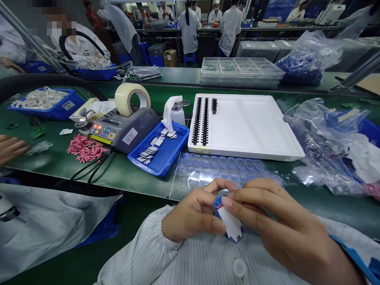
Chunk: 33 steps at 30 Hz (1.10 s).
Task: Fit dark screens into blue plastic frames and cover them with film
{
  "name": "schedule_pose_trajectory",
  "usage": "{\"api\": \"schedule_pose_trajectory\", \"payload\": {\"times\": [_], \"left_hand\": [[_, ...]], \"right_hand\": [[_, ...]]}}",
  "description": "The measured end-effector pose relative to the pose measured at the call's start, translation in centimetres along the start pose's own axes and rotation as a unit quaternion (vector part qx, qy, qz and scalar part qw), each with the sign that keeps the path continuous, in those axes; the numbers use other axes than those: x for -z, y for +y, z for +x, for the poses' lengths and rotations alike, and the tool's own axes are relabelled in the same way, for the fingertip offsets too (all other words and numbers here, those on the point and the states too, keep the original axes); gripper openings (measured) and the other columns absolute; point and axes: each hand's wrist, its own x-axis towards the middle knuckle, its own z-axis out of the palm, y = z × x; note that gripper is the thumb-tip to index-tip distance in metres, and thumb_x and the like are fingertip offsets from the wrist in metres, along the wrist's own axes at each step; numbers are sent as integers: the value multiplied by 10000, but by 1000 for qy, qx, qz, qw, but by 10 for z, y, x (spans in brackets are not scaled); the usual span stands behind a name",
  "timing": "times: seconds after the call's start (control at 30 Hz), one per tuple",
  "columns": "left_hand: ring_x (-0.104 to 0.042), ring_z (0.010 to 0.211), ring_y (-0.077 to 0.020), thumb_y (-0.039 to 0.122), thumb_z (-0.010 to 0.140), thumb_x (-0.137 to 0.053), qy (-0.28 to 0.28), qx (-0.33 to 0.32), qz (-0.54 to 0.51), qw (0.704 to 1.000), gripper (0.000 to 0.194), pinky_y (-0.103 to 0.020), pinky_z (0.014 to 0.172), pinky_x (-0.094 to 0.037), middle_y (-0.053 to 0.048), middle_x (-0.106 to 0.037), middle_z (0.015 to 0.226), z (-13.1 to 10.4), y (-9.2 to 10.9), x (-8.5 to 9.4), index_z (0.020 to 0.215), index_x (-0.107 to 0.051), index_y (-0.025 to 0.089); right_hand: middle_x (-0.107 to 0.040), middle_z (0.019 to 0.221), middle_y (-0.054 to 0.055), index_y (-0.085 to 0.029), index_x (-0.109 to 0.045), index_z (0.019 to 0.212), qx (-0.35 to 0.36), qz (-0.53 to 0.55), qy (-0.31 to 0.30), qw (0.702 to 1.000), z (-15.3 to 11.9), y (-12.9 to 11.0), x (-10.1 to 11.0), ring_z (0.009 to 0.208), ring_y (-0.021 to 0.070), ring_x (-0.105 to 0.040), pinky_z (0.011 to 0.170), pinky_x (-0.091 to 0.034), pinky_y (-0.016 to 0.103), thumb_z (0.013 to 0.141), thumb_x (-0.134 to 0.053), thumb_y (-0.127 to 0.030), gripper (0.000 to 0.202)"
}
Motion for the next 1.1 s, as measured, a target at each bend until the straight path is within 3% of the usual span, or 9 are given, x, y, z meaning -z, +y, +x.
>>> {"api": "schedule_pose_trajectory", "payload": {"times": [0.2,0.33,0.47,0.53,0.67,0.8,0.97,1.03,1.1], "left_hand": [[-379,1213,-331,436,641,-752,13,-7,25,1000,256,-438,991,-373,-96,-502,1077,-1,-3,4,707,-736,188],[-451,1116,-295,435,681,-717,16,4,19,1000,287,-378,853,-459,-94,-438,1150,-1,-7,6,818,-740,185],[-361,1225,-298,412,694,-718,35,-14,57,998,232,-393,1000,-367,-82,-434,1146,0,-4,6,720,-730,182],[-334,1254,-294,387,693,-727,49,-13,99,994,204,-398,1033,-334,-82,-437,1168,0,-1,6,732,-729,186],[-324,1264,-290,331,694,-737,89,-8,172,981,204,-403,1015,-351,-87,-459,1210,1,2,6,856,-733,208],[-248,1317,-300,343,696,-737,91,-17,208,974,250,-420,1022,-343,-97,-527,1156,2,2,7,915,-731,222],[-270,1315,-342,498,630,-746,93,-11,259,961,469,-446,1053,-305,-99,-412,1311,0,3,11,1013,-715,228],[-307,1301,-331,610,655,-655,105,-40,270,956,580,-464,1086,-257,-89,-406,1333,-2,4,13,1119,-669,261],[-318,1312,-288,612,797,-479,117,-63,261,956,532,-465,1110,-218,-68,-445,1347,-2,6,12,1211,-601,300]], "right_hand": [[-510,1171,49,-324,-464,1318,-77,88,-57,991,-11,11,-4,1077,167,-518,827,-507,271,871,-404,-19,544],[-424,1219,112,-228,-341,1421,-90,33,-38,995,-10,5,6,1111,202,-459,856,-482,327,891,-354,-58,558],[-448,1052,127,-147,-514,1281,-14,-90,-18,996,-5,-4,6,942,250,-473,752,-459,417,897,-488,-290,411],[-450,963,104,-153,-535,1248,-28,-119,-3,993,-5,-5,0,837,226,-478,676,-456,392,877,-545,-381,436],[-478,957,91,-205,-532,1243,-84,-104,28,991,-9,0,-15,819,203,-505,662,-462,348,876,-564,-255,371],[-548,1018,100,-190,-507,1250,-74,-60,43,995,-12,2,-22,893,208,-544,706,-477,326,860,-545,-128,397],[-556,974,67,-225,-494,1263,-95,57,21,994,-12,7,-19,868,164,-548,711,-483,288,869,-540,-123,410],[-559,900,43,-250,-541,1216,-155,202,11,967,-12,11,-18,808,143,-556,679,-487,266,887,-549,-207,332],[-569,851,30,-249,-600,1130,-248,405,-6,880,-11,16,-18,756,131,-561,648,-489,254,880,-573,-332,265]]}}
